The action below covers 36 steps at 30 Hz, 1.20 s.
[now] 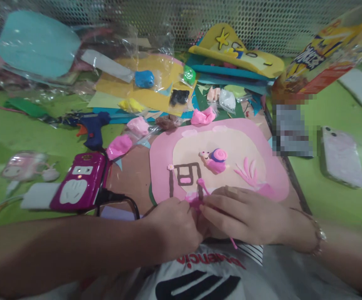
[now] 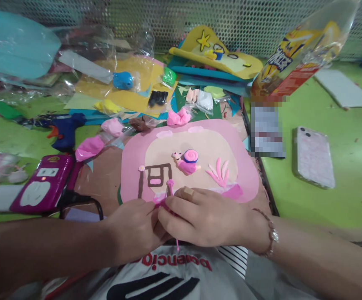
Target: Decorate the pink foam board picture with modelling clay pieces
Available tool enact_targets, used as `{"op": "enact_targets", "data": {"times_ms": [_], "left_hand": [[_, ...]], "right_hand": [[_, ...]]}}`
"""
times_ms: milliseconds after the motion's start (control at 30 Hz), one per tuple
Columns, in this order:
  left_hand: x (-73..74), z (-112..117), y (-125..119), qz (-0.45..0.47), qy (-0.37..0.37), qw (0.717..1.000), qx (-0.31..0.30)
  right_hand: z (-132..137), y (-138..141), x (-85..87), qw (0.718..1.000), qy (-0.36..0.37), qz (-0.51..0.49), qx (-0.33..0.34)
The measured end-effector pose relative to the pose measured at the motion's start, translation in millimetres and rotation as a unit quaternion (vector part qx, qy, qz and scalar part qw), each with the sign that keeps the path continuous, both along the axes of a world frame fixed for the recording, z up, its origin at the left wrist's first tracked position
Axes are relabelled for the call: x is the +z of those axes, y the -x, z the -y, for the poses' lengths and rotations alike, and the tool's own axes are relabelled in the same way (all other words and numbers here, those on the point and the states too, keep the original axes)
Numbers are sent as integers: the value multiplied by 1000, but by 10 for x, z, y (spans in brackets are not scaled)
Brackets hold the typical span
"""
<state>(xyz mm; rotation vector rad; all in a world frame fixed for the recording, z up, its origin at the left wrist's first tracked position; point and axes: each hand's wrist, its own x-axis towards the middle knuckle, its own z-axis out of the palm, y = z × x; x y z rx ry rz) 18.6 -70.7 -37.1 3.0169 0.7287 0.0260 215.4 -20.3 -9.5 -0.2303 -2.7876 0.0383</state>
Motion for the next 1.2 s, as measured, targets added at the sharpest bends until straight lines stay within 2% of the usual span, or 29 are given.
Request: {"op": "enact_targets", "data": {"times_ms": [133, 233, 367, 433, 600, 933, 1100, 1200], "left_hand": [[-10, 10, 3, 2, -17, 1000, -2], [-7, 12, 1, 22, -33, 999, 4], [13, 3, -2, 59, -66, 995, 38], [15, 1, -2, 60, -79, 994, 46], [-4, 6, 2, 52, -98, 993, 40], [15, 0, 11, 41, -102, 993, 33], [19, 3, 7, 37, -106, 993, 30], [19, -1, 7, 37, -113, 992, 30]], "right_hand": [[-4, -23, 12, 999, 47, -9, -9], [-18, -52, 9, 991, 125, -17, -38], [-82, -63, 1, 962, 246, -79, -93], [-128, -53, -2, 942, 282, -126, -131], [-208, -33, -18, 917, 312, -163, -188], [-263, -22, 22, 918, 304, -193, -164], [-288, -3, 51, 879, 364, -215, -221], [-285, 5, 39, 858, 394, -233, -232]]}}
